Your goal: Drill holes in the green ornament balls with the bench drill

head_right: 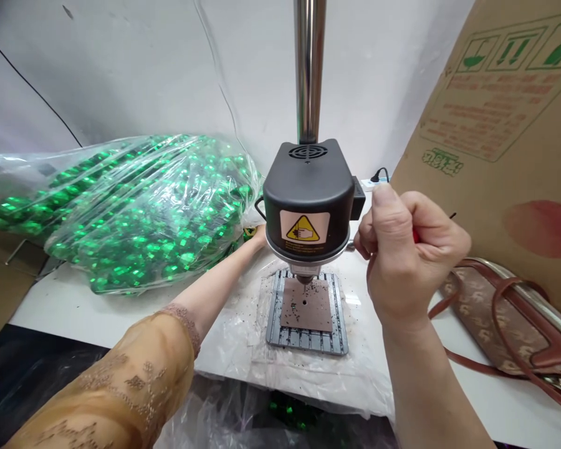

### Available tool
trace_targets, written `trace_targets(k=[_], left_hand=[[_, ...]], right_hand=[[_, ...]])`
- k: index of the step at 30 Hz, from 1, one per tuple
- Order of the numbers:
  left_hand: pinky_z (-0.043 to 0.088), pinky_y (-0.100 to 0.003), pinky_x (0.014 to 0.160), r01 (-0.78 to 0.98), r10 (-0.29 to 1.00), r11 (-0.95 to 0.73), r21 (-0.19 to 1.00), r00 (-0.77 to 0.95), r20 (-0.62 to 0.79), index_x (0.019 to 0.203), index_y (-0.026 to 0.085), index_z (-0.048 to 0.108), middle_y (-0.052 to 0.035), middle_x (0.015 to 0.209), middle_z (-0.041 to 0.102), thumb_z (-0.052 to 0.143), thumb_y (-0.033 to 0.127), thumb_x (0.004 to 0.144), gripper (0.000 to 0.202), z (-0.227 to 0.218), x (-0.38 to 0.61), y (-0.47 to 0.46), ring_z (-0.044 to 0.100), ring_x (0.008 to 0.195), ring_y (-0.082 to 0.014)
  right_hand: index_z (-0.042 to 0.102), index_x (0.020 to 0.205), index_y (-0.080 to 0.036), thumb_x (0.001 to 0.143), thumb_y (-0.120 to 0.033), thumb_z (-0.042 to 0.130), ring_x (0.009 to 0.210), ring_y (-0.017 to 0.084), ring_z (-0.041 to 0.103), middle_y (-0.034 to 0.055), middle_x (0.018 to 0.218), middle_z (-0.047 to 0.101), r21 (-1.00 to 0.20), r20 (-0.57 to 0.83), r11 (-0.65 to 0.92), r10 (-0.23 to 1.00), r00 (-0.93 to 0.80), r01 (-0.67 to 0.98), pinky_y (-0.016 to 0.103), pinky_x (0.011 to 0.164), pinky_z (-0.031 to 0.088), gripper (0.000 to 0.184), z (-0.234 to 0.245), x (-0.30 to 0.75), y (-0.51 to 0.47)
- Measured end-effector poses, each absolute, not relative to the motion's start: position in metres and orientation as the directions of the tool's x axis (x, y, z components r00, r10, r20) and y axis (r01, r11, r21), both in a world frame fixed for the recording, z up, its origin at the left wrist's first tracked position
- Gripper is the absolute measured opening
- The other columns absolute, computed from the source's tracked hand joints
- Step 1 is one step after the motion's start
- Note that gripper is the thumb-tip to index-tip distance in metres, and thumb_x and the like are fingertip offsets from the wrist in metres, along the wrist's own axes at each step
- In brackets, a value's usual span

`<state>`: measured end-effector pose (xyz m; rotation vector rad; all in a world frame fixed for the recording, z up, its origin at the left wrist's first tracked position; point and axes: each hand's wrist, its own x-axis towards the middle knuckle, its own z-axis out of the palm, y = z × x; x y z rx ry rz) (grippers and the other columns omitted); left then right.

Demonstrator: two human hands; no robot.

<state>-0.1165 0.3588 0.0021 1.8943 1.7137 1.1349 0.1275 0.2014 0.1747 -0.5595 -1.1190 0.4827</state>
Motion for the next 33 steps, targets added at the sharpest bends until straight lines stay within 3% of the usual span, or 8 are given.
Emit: trace_targets(k=[4,13,19,23,25,28,31,33], left_hand=[[0.046,-0.030,0.081,0.764,0.978,-0.094,0.639,-0.047,0.201,0.094,0.004,0.070,-0.0071,0.082,0.068,0.070,0.031,0.080,0.030,0.007,-0.122,0.329,0.064,0.087,-0.0228],[0.043,-0.029,0.073,0.873,0.998,-0.030,0.487,0.003,0.056,0.113,0.024,0.060,-0.0007,0.083,0.063,0.075,0.042,0.069,0.050,0.008,-0.143,0.246,0.059,0.077,-0.0220],[0.039,-0.041,0.098,0.910,0.961,-0.261,0.323,0.215,0.172,0.123,0.027,0.060,-0.0058,0.098,0.062,0.070,0.034,0.077,0.048,0.003,-0.145,0.235,0.054,0.100,-0.0273],[0.039,-0.042,0.099,0.853,0.942,-0.298,0.429,0.189,0.279,0.105,0.023,0.062,-0.0048,0.098,0.061,0.074,0.033,0.071,0.037,0.003,-0.137,0.230,0.054,0.100,-0.0255],[0.044,-0.037,0.091,0.718,0.937,-0.283,0.636,0.066,0.343,0.104,0.021,0.057,-0.0032,0.096,0.061,0.076,0.034,0.068,0.042,0.005,-0.129,0.223,0.056,0.094,-0.0218],[0.049,-0.032,0.079,0.236,0.964,-0.214,0.948,-0.105,0.244,0.117,0.022,0.049,-0.0015,0.092,0.063,0.072,0.040,0.072,0.054,0.009,-0.112,0.209,0.061,0.084,-0.0172],[0.053,-0.033,0.077,-0.235,0.997,-0.071,0.969,-0.049,0.061,0.123,0.022,0.049,-0.0052,0.101,0.067,0.068,0.043,0.077,0.055,0.013,-0.096,0.195,0.066,0.086,-0.0180],[0.055,-0.036,0.080,-0.373,1.000,0.016,0.928,-0.009,-0.020,0.116,0.021,0.053,-0.0063,0.105,0.067,0.072,0.041,0.075,0.049,0.013,-0.087,0.188,0.068,0.089,-0.0186]], right_hand=[[0.040,0.051,-0.019,0.084,-0.025,0.063,0.037,0.006,0.035,-0.0073,0.045,0.040,-0.644,0.690,0.759,0.630,0.356,-0.097,0.028,0.034,0.025,0.040,0.174,0.128,0.201],[0.043,0.052,-0.020,0.084,-0.029,0.064,0.036,0.006,0.033,-0.0074,0.043,0.040,-0.647,0.683,0.752,0.645,0.344,-0.126,0.030,0.033,0.025,0.039,0.172,0.131,0.202],[0.042,0.052,-0.019,0.084,-0.030,0.064,0.037,0.005,0.034,-0.0077,0.043,0.040,-0.643,0.685,0.756,0.638,0.352,-0.121,0.027,0.035,0.027,0.041,0.171,0.130,0.203],[0.042,0.052,-0.019,0.084,-0.032,0.064,0.036,0.004,0.033,-0.0081,0.043,0.039,-0.646,0.682,0.753,0.643,0.348,-0.126,0.026,0.033,0.025,0.041,0.171,0.130,0.203],[0.042,0.052,-0.019,0.085,-0.031,0.063,0.035,0.004,0.033,-0.0084,0.043,0.039,-0.647,0.684,0.752,0.646,0.339,-0.126,0.025,0.034,0.026,0.041,0.171,0.130,0.203],[0.041,0.052,-0.019,0.085,-0.031,0.063,0.036,0.003,0.033,-0.0086,0.043,0.039,-0.643,0.688,0.754,0.645,0.334,-0.132,0.024,0.034,0.027,0.041,0.172,0.130,0.203],[0.041,0.052,-0.019,0.084,-0.030,0.063,0.036,0.004,0.034,-0.0082,0.044,0.040,-0.641,0.680,0.754,0.645,0.348,-0.146,0.025,0.033,0.026,0.041,0.172,0.130,0.204],[0.041,0.052,-0.019,0.084,-0.030,0.064,0.035,0.004,0.033,-0.0080,0.043,0.040,-0.632,0.683,0.760,0.639,0.354,-0.153,0.025,0.032,0.024,0.040,0.172,0.130,0.205]])
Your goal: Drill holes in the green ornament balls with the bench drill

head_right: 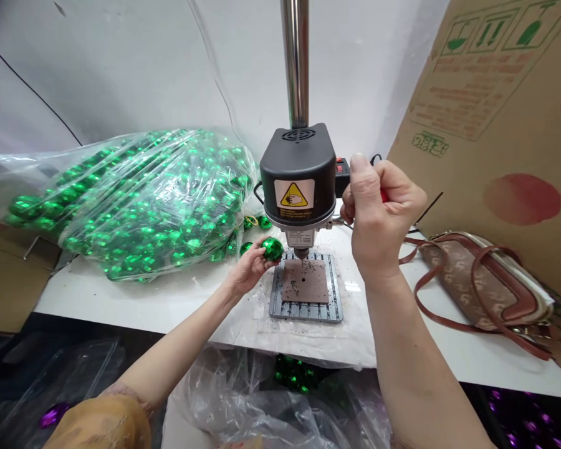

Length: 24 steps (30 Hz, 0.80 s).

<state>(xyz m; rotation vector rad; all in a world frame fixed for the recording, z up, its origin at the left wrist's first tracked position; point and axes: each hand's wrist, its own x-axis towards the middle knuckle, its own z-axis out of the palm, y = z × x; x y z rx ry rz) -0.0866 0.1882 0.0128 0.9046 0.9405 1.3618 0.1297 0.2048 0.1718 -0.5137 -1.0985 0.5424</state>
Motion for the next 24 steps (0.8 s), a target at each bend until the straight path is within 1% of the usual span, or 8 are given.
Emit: trace_targets(k=[3,5,7,9,11,14,18,24], left_hand=[[0.058,-0.039,0.082,-0.409,0.994,0.085,0.909,-0.025,-0.104,0.110,0.022,0.053,-0.0043,0.101,0.068,0.078,0.039,0.071,0.049,0.007,-0.076,0.181,0.069,0.087,-0.0181],[0.057,-0.037,0.079,-0.338,0.991,0.087,0.937,-0.067,-0.116,0.110,0.021,0.054,-0.0049,0.101,0.069,0.078,0.044,0.071,0.052,0.001,-0.069,0.178,0.069,0.086,-0.0180],[0.055,-0.033,0.081,-0.220,0.994,0.047,0.974,-0.087,-0.068,0.112,0.019,0.057,-0.0064,0.103,0.070,0.078,0.048,0.072,0.054,-0.005,-0.064,0.176,0.068,0.089,-0.0181],[0.053,-0.032,0.087,-0.110,0.998,-0.014,0.994,-0.067,0.007,0.115,0.018,0.059,-0.0070,0.105,0.071,0.077,0.048,0.074,0.054,-0.010,-0.060,0.174,0.067,0.095,-0.0184],[0.050,-0.033,0.092,-0.021,0.998,-0.054,0.998,-0.015,0.054,0.117,0.018,0.059,-0.0072,0.106,0.071,0.077,0.048,0.075,0.054,-0.013,-0.058,0.173,0.066,0.100,-0.0192],[0.048,-0.034,0.096,0.084,0.996,-0.089,0.993,0.032,0.086,0.119,0.018,0.060,-0.0078,0.109,0.071,0.075,0.047,0.078,0.053,-0.015,-0.056,0.175,0.065,0.105,-0.0205],[0.048,-0.035,0.097,0.127,0.992,-0.120,0.985,0.063,0.113,0.120,0.017,0.060,-0.0096,0.114,0.070,0.072,0.050,0.080,0.053,-0.014,-0.053,0.177,0.064,0.109,-0.0227],[0.047,-0.038,0.101,0.150,0.987,-0.138,0.979,0.103,0.124,0.123,0.018,0.061,-0.0109,0.120,0.067,0.073,0.050,0.079,0.055,-0.019,-0.051,0.178,0.062,0.113,-0.0250]], right_hand=[[0.041,0.053,-0.019,0.085,-0.030,0.062,0.035,0.003,0.032,-0.0082,0.044,0.039,-0.619,0.702,0.772,0.627,0.337,-0.146,0.024,0.033,0.024,0.040,0.171,0.131,0.206],[0.040,0.053,-0.019,0.086,-0.029,0.061,0.035,0.003,0.032,-0.0081,0.044,0.038,-0.610,0.715,0.779,0.619,0.325,-0.142,0.023,0.034,0.023,0.041,0.171,0.131,0.206],[0.039,0.053,-0.019,0.086,-0.029,0.061,0.036,0.003,0.033,-0.0078,0.044,0.038,-0.601,0.723,0.786,0.612,0.319,-0.145,0.023,0.034,0.022,0.041,0.171,0.131,0.206],[0.039,0.053,-0.020,0.086,-0.029,0.061,0.036,0.004,0.033,-0.0076,0.045,0.038,-0.599,0.723,0.786,0.612,0.319,-0.152,0.024,0.035,0.022,0.041,0.171,0.131,0.207],[0.039,0.054,-0.020,0.086,-0.030,0.061,0.037,0.004,0.032,-0.0076,0.045,0.038,-0.602,0.718,0.782,0.618,0.321,-0.160,0.024,0.035,0.022,0.041,0.171,0.131,0.207],[0.039,0.054,-0.020,0.087,-0.033,0.061,0.038,0.003,0.031,-0.0079,0.046,0.037,-0.607,0.715,0.780,0.619,0.325,-0.151,0.023,0.035,0.023,0.041,0.171,0.131,0.208],[0.038,0.055,-0.021,0.088,-0.034,0.060,0.038,0.003,0.031,-0.0081,0.046,0.035,-0.612,0.721,0.780,0.618,0.315,-0.131,0.023,0.036,0.024,0.042,0.170,0.131,0.209],[0.036,0.055,-0.021,0.088,-0.030,0.060,0.039,0.004,0.031,-0.0076,0.046,0.036,-0.595,0.728,0.791,0.605,0.323,-0.141,0.024,0.037,0.023,0.042,0.170,0.131,0.210]])
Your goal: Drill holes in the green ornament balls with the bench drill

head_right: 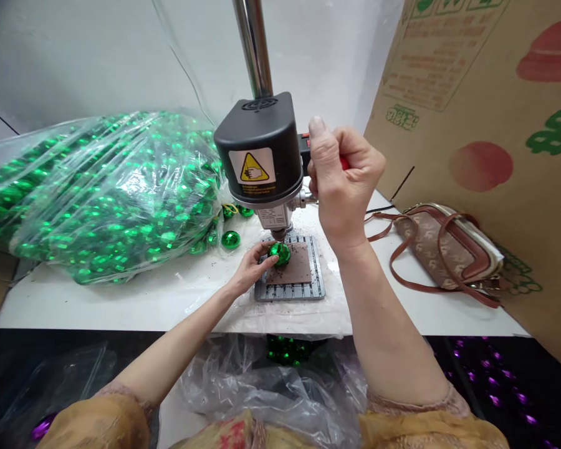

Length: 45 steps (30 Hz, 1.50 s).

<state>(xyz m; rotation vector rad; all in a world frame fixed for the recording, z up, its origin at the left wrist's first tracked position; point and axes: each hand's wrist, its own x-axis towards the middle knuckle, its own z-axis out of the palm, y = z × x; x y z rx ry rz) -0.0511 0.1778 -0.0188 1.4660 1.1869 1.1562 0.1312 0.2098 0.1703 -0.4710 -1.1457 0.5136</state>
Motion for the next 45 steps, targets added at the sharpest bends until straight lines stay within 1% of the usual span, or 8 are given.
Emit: trace_targets(k=[4,8,14,20,29,35,39,45], left_hand=[[0.043,-0.042,0.108,0.255,0.978,-0.199,0.946,0.117,0.174,0.119,0.020,0.065,-0.0105,0.124,0.065,0.075,0.046,0.078,0.050,-0.019,-0.051,0.175,0.060,0.119,-0.0275],[0.032,-0.049,0.117,0.426,0.971,-0.236,0.873,0.086,0.221,0.117,0.024,0.068,-0.0093,0.129,0.064,0.079,0.041,0.075,0.047,-0.017,-0.042,0.170,0.039,0.142,-0.0339],[0.049,-0.040,0.100,0.357,0.976,-0.220,0.908,0.076,0.206,0.123,0.022,0.062,-0.0081,0.120,0.068,0.074,0.042,0.079,0.049,-0.020,-0.029,0.167,0.064,0.111,-0.0264],[0.048,-0.041,0.100,0.384,0.968,-0.250,0.889,0.067,0.243,0.121,0.023,0.063,-0.0078,0.119,0.068,0.075,0.042,0.079,0.049,-0.023,-0.031,0.168,0.063,0.111,-0.0267],[0.047,-0.042,0.102,0.380,0.960,-0.278,0.882,0.065,0.274,0.121,0.023,0.063,-0.0089,0.121,0.067,0.075,0.041,0.079,0.047,-0.027,-0.030,0.169,0.062,0.113,-0.0269],[0.045,-0.043,0.104,0.386,0.953,-0.300,0.873,0.078,0.293,0.121,0.023,0.063,-0.0094,0.125,0.065,0.074,0.040,0.080,0.046,-0.027,-0.031,0.168,0.060,0.117,-0.0276],[0.043,-0.044,0.107,0.380,0.953,-0.299,0.876,0.076,0.292,0.122,0.023,0.062,-0.0095,0.126,0.063,0.074,0.040,0.080,0.047,-0.028,-0.031,0.168,0.059,0.119,-0.0271],[0.044,-0.042,0.105,0.384,0.948,-0.314,0.868,0.086,0.305,0.121,0.022,0.062,-0.0093,0.124,0.064,0.073,0.041,0.082,0.045,-0.029,-0.031,0.168,0.058,0.118,-0.0261]], right_hand=[[0.036,0.056,-0.021,0.088,-0.035,0.060,0.040,0.003,0.032,-0.0076,0.047,0.037,-0.626,0.712,0.773,0.620,0.331,-0.101,0.023,0.040,0.025,0.042,0.169,0.132,0.210],[0.035,0.057,-0.021,0.087,-0.043,0.061,0.042,0.003,0.030,-0.0072,0.049,0.035,-0.638,0.711,0.767,0.623,0.326,-0.075,0.024,0.041,0.026,0.045,0.168,0.132,0.211],[0.034,0.058,-0.022,0.086,-0.051,0.059,0.041,0.004,0.031,-0.0067,0.049,0.037,-0.655,0.710,0.754,0.633,0.307,-0.039,0.024,0.041,0.027,0.048,0.169,0.133,0.211],[0.032,0.054,-0.022,0.087,-0.042,0.060,0.040,0.005,0.030,-0.0068,0.045,0.034,-0.641,0.718,0.766,0.622,0.312,-0.050,0.026,0.039,0.025,0.048,0.166,0.132,0.206],[0.020,0.053,-0.019,0.085,-0.030,0.056,0.038,0.005,0.026,-0.0070,0.043,0.023,-0.542,0.756,0.839,0.512,0.408,-0.046,0.027,0.041,0.024,0.049,0.135,0.128,0.187],[0.018,0.052,-0.016,0.083,-0.022,0.058,0.037,0.003,0.024,-0.0067,0.043,0.023,-0.397,0.816,0.910,0.410,0.408,-0.119,0.024,0.039,0.020,0.050,0.124,0.129,0.190],[0.018,0.053,-0.016,0.082,-0.019,0.057,0.038,0.003,0.024,-0.0065,0.044,0.025,-0.369,0.827,0.922,0.383,0.411,-0.118,0.023,0.039,0.021,0.050,0.118,0.129,0.192],[0.019,0.052,-0.016,0.080,-0.009,0.055,0.039,0.002,0.027,-0.0068,0.046,0.028,-0.229,0.893,0.968,0.249,0.375,-0.099,0.022,0.040,0.026,0.046,0.108,0.131,0.195]])
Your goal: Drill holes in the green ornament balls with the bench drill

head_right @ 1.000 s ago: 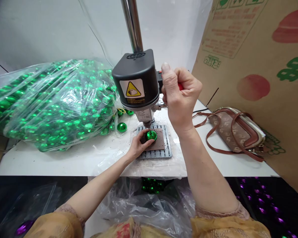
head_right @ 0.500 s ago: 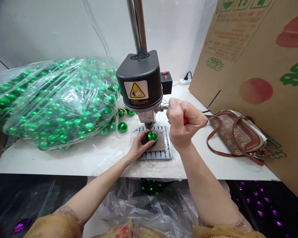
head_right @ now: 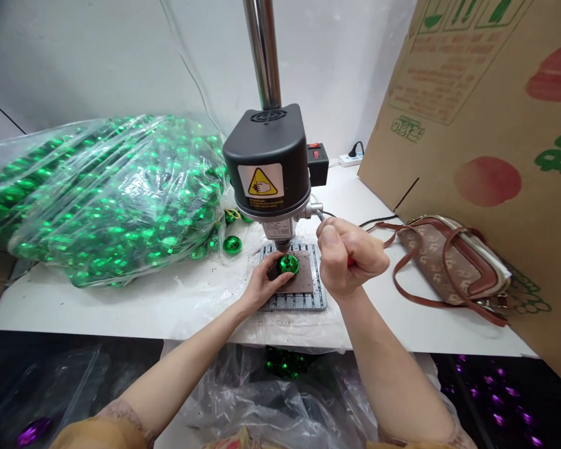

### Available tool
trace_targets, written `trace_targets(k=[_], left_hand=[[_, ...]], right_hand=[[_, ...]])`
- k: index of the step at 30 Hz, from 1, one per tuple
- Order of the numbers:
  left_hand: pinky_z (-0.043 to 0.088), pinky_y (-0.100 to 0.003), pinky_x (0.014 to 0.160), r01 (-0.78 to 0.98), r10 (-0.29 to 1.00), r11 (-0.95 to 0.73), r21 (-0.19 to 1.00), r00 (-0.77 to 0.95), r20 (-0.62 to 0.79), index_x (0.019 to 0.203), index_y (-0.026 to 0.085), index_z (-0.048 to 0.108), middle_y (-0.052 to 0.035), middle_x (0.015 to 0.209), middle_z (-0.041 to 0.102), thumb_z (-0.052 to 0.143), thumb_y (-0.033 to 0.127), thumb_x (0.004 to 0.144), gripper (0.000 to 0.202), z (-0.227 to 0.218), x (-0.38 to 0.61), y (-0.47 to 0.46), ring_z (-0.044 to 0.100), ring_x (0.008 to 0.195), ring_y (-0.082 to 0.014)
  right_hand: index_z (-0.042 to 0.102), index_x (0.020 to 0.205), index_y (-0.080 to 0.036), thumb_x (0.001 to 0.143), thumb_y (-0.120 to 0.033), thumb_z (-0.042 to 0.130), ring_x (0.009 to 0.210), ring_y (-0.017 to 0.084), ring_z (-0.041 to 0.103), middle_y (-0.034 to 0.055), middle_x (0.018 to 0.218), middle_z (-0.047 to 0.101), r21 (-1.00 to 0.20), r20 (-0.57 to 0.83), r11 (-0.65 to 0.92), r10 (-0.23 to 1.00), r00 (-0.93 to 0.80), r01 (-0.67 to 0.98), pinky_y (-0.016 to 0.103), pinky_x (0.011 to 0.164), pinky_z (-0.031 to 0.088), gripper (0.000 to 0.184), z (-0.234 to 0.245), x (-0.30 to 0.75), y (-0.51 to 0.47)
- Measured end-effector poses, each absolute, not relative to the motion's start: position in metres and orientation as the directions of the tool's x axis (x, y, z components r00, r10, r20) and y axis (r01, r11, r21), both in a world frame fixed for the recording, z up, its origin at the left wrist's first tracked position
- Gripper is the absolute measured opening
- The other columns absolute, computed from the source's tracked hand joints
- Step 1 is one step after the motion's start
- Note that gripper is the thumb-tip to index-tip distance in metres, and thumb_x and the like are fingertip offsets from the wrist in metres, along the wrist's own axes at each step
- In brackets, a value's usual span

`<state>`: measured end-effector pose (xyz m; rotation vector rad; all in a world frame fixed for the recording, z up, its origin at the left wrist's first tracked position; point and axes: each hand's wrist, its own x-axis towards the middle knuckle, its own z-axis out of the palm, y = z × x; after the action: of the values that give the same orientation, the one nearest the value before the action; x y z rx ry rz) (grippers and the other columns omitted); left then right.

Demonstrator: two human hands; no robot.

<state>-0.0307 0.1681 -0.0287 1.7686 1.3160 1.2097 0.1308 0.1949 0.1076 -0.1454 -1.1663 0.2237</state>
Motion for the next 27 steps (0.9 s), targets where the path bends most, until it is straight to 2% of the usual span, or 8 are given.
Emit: trace_targets(k=[5,14,16,18,19,21,24,27], left_hand=[[0.044,-0.042,0.106,0.389,0.948,-0.312,0.867,0.072,0.309,0.121,0.022,0.062,-0.0097,0.125,0.063,0.073,0.041,0.082,0.046,-0.029,-0.030,0.167,0.057,0.120,-0.0263],[0.043,-0.043,0.107,0.387,0.947,-0.317,0.866,0.074,0.314,0.121,0.023,0.062,-0.0087,0.126,0.063,0.074,0.042,0.081,0.046,-0.032,-0.031,0.168,0.058,0.120,-0.0262],[0.044,-0.043,0.106,0.392,0.946,-0.318,0.863,0.073,0.315,0.122,0.022,0.061,-0.0089,0.125,0.063,0.073,0.042,0.081,0.046,-0.032,-0.031,0.169,0.058,0.119,-0.0259],[0.045,-0.042,0.103,0.391,0.947,-0.316,0.864,0.072,0.314,0.121,0.022,0.061,-0.0087,0.124,0.064,0.072,0.042,0.082,0.045,-0.031,-0.030,0.170,0.059,0.116,-0.0252],[0.046,-0.041,0.102,0.388,0.947,-0.316,0.866,0.066,0.316,0.121,0.022,0.061,-0.0085,0.123,0.064,0.071,0.042,0.083,0.044,-0.029,-0.030,0.169,0.060,0.115,-0.0247],[0.047,-0.040,0.099,0.400,0.942,-0.315,0.861,0.021,0.335,0.118,0.022,0.060,-0.0084,0.121,0.065,0.071,0.041,0.082,0.042,-0.023,-0.029,0.161,0.060,0.112,-0.0242],[0.050,-0.036,0.088,0.484,0.921,-0.334,0.809,-0.016,0.389,0.109,0.020,0.061,-0.0079,0.108,0.067,0.073,0.042,0.078,0.040,-0.014,-0.029,0.133,0.063,0.101,-0.0229],[0.048,-0.031,0.073,0.519,0.865,-0.499,0.694,0.255,0.431,0.101,0.019,0.060,-0.0050,0.091,0.067,0.075,0.050,0.075,0.043,-0.016,-0.031,0.089,0.061,0.082,-0.0191]], right_hand=[[0.022,0.054,-0.016,0.080,-0.005,0.053,0.042,0.001,0.027,-0.0068,0.049,0.031,-0.201,0.916,0.973,0.228,0.331,-0.116,0.021,0.043,0.028,0.042,0.105,0.134,0.195],[0.022,0.053,-0.016,0.080,-0.007,0.055,0.042,0.002,0.029,-0.0066,0.049,0.032,-0.180,0.924,0.978,0.204,0.323,-0.104,0.023,0.043,0.030,0.044,0.094,0.133,0.192],[0.021,0.052,-0.016,0.081,-0.009,0.057,0.040,0.002,0.028,-0.0072,0.047,0.029,-0.251,0.888,0.962,0.273,0.371,-0.106,0.023,0.042,0.028,0.047,0.107,0.130,0.190],[0.025,0.050,-0.018,0.084,-0.013,0.058,0.038,0.003,0.027,-0.0079,0.044,0.024,-0.402,0.804,0.908,0.413,0.428,-0.120,0.023,0.039,0.025,0.048,0.128,0.129,0.190],[0.029,0.049,-0.019,0.084,-0.016,0.060,0.038,0.004,0.028,-0.0079,0.043,0.027,-0.507,0.749,0.854,0.504,0.430,-0.118,0.024,0.038,0.025,0.046,0.139,0.128,0.191],[0.036,0.049,-0.019,0.083,-0.020,0.063,0.037,0.004,0.030,-0.0076,0.042,0.033,-0.614,0.688,0.777,0.615,0.385,-0.143,0.025,0.036,0.024,0.043,0.159,0.128,0.195],[0.039,0.050,-0.020,0.083,-0.023,0.065,0.035,0.004,0.031,-0.0076,0.041,0.036,-0.663,0.655,0.728,0.677,0.335,-0.176,0.024,0.034,0.024,0.042,0.173,0.130,0.200],[0.040,0.052,-0.020,0.084,-0.024,0.064,0.035,0.004,0.032,-0.0078,0.042,0.039,-0.648,0.670,0.740,0.665,0.329,-0.177,0.024,0.033,0.024,0.040,0.172,0.131,0.202]])
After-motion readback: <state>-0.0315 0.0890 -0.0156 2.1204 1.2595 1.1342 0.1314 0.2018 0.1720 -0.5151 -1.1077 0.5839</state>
